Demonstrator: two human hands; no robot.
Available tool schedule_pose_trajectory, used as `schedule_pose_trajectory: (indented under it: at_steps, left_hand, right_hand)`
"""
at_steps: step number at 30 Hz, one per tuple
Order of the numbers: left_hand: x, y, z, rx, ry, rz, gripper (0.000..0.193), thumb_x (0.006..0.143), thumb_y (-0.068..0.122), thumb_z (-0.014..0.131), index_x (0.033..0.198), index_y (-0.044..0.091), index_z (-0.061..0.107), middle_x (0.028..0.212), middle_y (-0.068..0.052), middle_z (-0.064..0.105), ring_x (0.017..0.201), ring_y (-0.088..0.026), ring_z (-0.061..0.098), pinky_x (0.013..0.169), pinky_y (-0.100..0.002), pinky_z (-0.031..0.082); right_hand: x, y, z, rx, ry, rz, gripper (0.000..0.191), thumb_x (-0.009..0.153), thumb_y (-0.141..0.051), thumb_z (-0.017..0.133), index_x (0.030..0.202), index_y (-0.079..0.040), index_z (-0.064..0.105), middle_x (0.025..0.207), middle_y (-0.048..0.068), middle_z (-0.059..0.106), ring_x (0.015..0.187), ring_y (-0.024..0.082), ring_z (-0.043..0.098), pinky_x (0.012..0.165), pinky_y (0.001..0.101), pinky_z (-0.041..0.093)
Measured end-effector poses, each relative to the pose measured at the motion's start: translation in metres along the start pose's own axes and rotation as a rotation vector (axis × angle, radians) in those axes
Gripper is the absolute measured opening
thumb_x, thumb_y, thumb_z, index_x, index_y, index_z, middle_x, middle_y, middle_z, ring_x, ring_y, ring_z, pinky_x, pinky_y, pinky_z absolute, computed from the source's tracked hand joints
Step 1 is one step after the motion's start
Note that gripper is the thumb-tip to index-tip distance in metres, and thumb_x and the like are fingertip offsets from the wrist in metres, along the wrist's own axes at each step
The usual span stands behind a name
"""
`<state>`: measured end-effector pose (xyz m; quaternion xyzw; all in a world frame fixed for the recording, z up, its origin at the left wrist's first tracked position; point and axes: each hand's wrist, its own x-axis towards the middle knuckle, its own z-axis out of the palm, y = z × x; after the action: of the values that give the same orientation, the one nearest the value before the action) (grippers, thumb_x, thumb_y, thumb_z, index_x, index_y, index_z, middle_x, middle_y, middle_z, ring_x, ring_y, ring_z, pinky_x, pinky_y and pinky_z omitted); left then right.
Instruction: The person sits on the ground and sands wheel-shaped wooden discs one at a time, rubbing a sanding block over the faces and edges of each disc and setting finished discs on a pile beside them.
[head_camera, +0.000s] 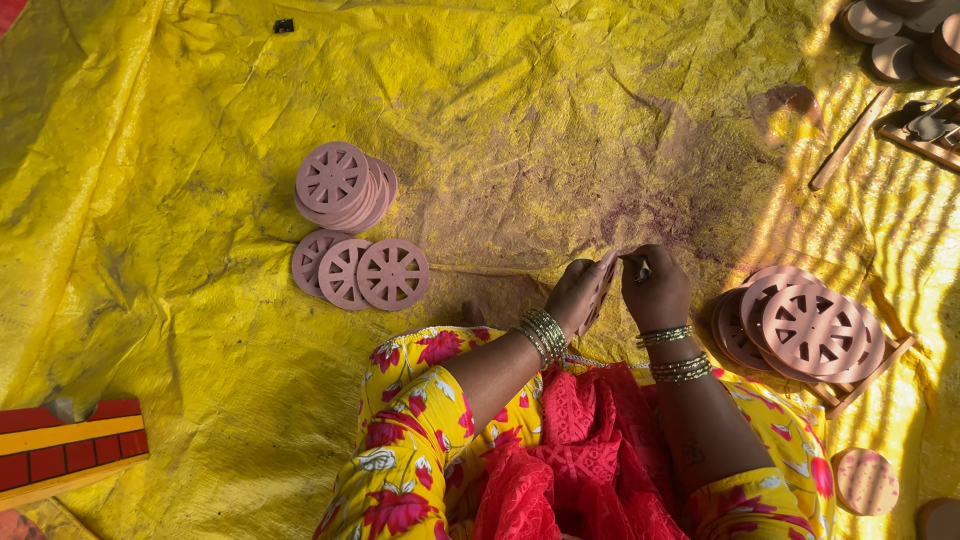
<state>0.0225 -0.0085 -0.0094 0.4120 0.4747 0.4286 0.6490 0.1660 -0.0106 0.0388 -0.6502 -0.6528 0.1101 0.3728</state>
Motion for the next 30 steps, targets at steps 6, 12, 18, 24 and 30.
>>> schedule_pose_trajectory:
  at_steps: [6,12,18,24,30]
  left_hand:
    - [0.004,0.010,-0.005,-0.183,0.092,-0.088,0.041,0.095,0.051,0.059,0.109,0.013,0.054,0.091,0.001,0.060,0.082,-0.009,0.064,0.073,-0.030,0.058]
    - [0.007,0.020,-0.021,-0.676,-0.033,0.070,0.045,0.092,0.035,0.069,0.126,0.011,0.053,0.114,-0.006,0.064,0.105,-0.018,0.067,0.086,-0.038,0.060]
    - [0.027,0.009,-0.031,-0.068,0.303,-0.180,0.047,0.095,0.038,0.059,0.133,0.012,0.050,0.119,-0.005,0.066,0.104,-0.018,0.070,0.085,-0.038,0.063]
    - [0.015,0.008,-0.023,-0.377,-0.091,-0.384,0.096,0.086,0.086,0.038,0.147,0.013,0.051,0.114,-0.009,0.063,0.087,-0.019,0.061,0.063,-0.037,0.055]
    - [0.015,0.007,-0.030,-0.707,-0.008,-0.174,0.106,0.082,0.090,0.050,0.157,0.016,0.042,0.141,-0.006,0.060,0.113,-0.020,0.061,0.072,-0.034,0.051]
  right_hand:
    - [0.006,0.009,0.008,0.004,-0.201,0.246,0.020,0.092,-0.016,0.069,0.109,-0.008,0.065,0.089,0.018,0.074,0.079,0.033,0.073,0.070,0.0428,0.057]
    - [0.015,0.019,0.004,0.679,-0.314,0.695,0.039,0.086,-0.001,0.052,0.123,-0.011,0.055,0.113,0.018,0.067,0.095,0.032,0.070,0.078,0.0446,0.061]
    - [0.018,0.022,-0.007,1.374,-0.318,0.610,0.042,0.095,0.005,0.045,0.135,-0.003,0.055,0.127,0.017,0.063,0.112,0.027,0.069,0.096,0.0407,0.061]
    - [-0.004,-0.010,-0.008,0.867,-0.425,0.073,0.042,0.097,0.001,0.054,0.139,-0.006,0.059,0.130,0.014,0.069,0.119,0.026,0.069,0.103,0.0379,0.057]
    - [-0.024,-0.047,-0.014,0.396,-0.281,-0.293,0.043,0.091,-0.001,0.065,0.134,-0.007,0.064,0.116,0.018,0.074,0.105,0.029,0.074,0.090,0.0353,0.059]
